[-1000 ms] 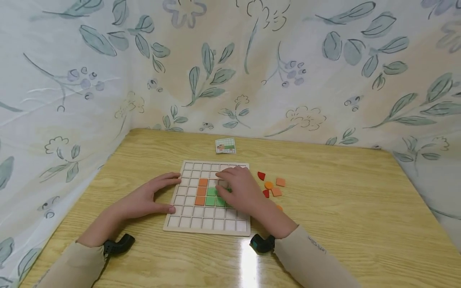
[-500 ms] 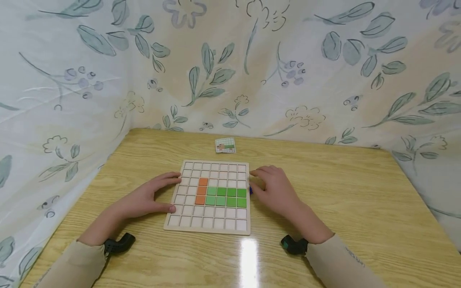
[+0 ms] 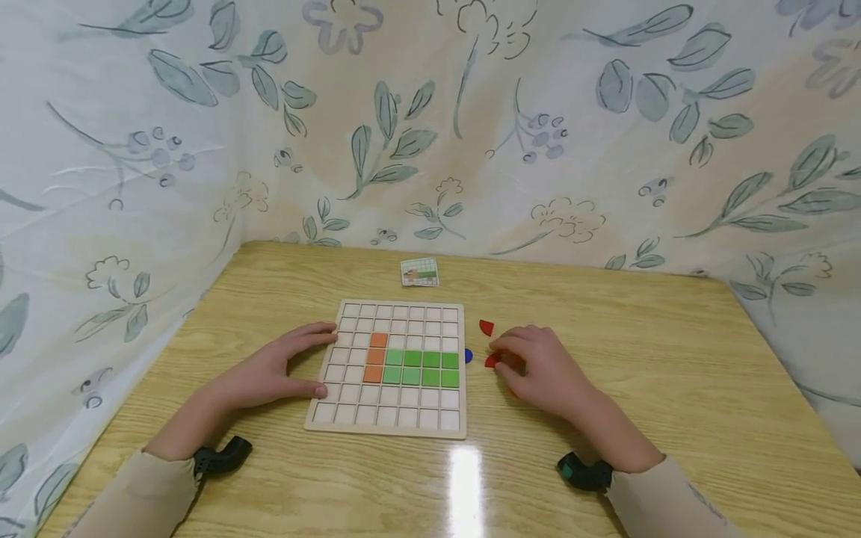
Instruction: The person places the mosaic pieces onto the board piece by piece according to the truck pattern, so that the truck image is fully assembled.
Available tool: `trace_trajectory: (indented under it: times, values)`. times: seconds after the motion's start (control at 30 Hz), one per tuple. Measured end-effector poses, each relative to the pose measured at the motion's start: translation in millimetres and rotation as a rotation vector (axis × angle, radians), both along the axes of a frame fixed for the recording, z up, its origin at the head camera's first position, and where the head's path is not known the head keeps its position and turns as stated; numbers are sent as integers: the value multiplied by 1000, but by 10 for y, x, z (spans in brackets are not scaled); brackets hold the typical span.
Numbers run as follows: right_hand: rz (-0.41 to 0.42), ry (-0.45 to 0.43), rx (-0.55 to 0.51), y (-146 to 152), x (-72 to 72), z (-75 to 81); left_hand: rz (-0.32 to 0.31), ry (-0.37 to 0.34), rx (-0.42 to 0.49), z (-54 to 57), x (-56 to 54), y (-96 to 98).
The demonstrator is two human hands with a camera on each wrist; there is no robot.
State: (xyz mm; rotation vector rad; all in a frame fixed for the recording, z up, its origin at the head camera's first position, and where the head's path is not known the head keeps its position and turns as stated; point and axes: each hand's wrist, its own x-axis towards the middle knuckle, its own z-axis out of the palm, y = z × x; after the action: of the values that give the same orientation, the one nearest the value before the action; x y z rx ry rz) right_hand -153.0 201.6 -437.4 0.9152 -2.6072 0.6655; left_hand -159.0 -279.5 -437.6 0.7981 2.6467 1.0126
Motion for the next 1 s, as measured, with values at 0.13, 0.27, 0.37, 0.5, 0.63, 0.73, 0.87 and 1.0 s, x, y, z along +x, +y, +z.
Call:
trace_trajectory:
  times: [0.13, 0.27, 0.37, 0.5, 0.63, 0.73, 0.87, 1.0]
  values:
    - [21, 5, -1, 24, 11, -11, 8, -1, -8, 1, 1, -8]
    - [47, -1, 10, 20, 8, -21, 2, -3, 0, 4, 0, -6]
    - [50, -1, 24, 18, -1, -32, -1, -4, 6, 7, -2, -3]
    - [40, 12, 30, 23, -16, -38, 0, -6, 5, 19, -1, 0]
    - [43, 34, 12, 37, -37, -43, 2, -13, 5, 32, 2, 4]
    - [52, 42, 4, 45, -51, -50, 5, -17, 4, 36, 3, 5]
    - [63, 31, -4, 49, -60, -42, 5, -16, 5, 40, 5, 9]
    - [84, 17, -8, 54, -66, -23, 7, -16, 7, 46, 7, 13]
